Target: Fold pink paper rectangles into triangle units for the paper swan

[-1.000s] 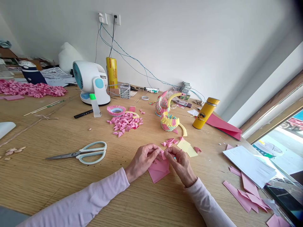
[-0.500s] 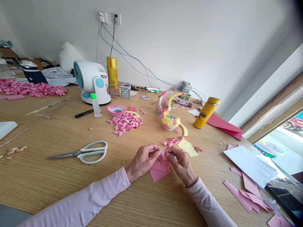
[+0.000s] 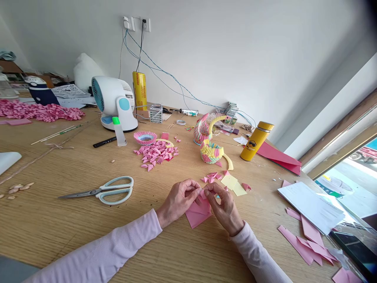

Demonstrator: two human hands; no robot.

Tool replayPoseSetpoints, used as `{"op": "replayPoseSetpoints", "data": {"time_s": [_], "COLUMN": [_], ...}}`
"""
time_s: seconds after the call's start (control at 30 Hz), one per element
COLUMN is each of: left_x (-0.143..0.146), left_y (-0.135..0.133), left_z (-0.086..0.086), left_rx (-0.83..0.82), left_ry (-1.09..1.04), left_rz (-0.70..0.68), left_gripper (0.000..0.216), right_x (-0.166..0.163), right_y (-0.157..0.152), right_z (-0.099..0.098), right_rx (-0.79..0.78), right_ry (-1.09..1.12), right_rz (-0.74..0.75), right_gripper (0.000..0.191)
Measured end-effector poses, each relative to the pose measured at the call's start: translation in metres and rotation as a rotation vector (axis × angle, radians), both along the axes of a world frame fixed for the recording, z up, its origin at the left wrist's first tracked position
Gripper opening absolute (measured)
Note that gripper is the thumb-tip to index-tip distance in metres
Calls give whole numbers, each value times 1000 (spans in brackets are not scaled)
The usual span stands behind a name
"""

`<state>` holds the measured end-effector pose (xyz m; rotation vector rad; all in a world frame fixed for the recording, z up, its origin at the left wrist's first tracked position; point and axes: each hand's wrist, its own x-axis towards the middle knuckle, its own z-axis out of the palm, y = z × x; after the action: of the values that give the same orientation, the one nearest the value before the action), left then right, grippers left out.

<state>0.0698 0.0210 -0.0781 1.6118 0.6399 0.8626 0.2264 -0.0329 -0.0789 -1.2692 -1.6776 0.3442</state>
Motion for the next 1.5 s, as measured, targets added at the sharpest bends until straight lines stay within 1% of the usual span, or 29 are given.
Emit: {"op": "replayPoseSetpoints", "data": {"time_s": [0.07, 0.13, 0.2, 0.27, 0.33, 0.4, 0.47, 0.53, 0.63, 0.8, 0.9, 0.97, 1.13, 1.27, 1.4, 1.5], "left_x": [0, 1, 1, 1, 1, 2, 2, 2, 2, 1, 0, 0, 0, 1, 1, 0], "left_y": [0, 1, 1, 0, 0, 0, 1, 2, 3, 2, 3, 3, 3, 3, 3, 2], "left_z": [0, 1, 2, 4, 5, 5, 5, 5, 5, 5, 4, 3, 5, 6, 4, 5], "left_rx": [-4, -21, -31, -37, -57, -94, -133, -169, -210, -231, -226, -208, -179, -189, -186, -245], "left_ry": [-18, -34, -44, -58, -77, -95, -115, -137, -157, -129, -115, -99, -106, -100, -113, -116], "left_rz": [16, 44, 87, 116, 113, 92, 90, 102, 107, 42, -28, -47, -31, -21, -40, -68], "left_gripper": [23, 23, 23, 22, 22, 23, 25, 27, 29, 29, 31, 32, 30, 29, 28, 29], "right_x": [0, 1, 3, 6, 8, 9, 9, 7, 5, 7, 7, 7, 5, 1, -1, 0], "right_y": [1, 1, 2, 3, 4, 5, 5, 5, 4, 5, 5, 5, 3, 2, 3, 4], "right_z": [-1, -3, -6, -9, -12, -13, -13, -12, -11, -11, -12, -13, -7, -3, -5, -6], "right_rx": [31, 47, 17, -54, -123, -162, -166, -164, -143, -117, -134, -172, -282, -282, -284, -292], "right_ry": [23, 100, 199, 267, 315, 392, 486, 535, 521, 521, 549, 573, 634, 687, 734, 743], "right_rz": [-7, -32, -81, -108, -78, -12, 40, 71, 77, 54, 48, 51, 129, 147, 136, 146], "right_gripper": [17, 16, 23, 24, 23, 23, 25, 31, 36, 29, 31, 33, 21, 19, 14, 11]}}
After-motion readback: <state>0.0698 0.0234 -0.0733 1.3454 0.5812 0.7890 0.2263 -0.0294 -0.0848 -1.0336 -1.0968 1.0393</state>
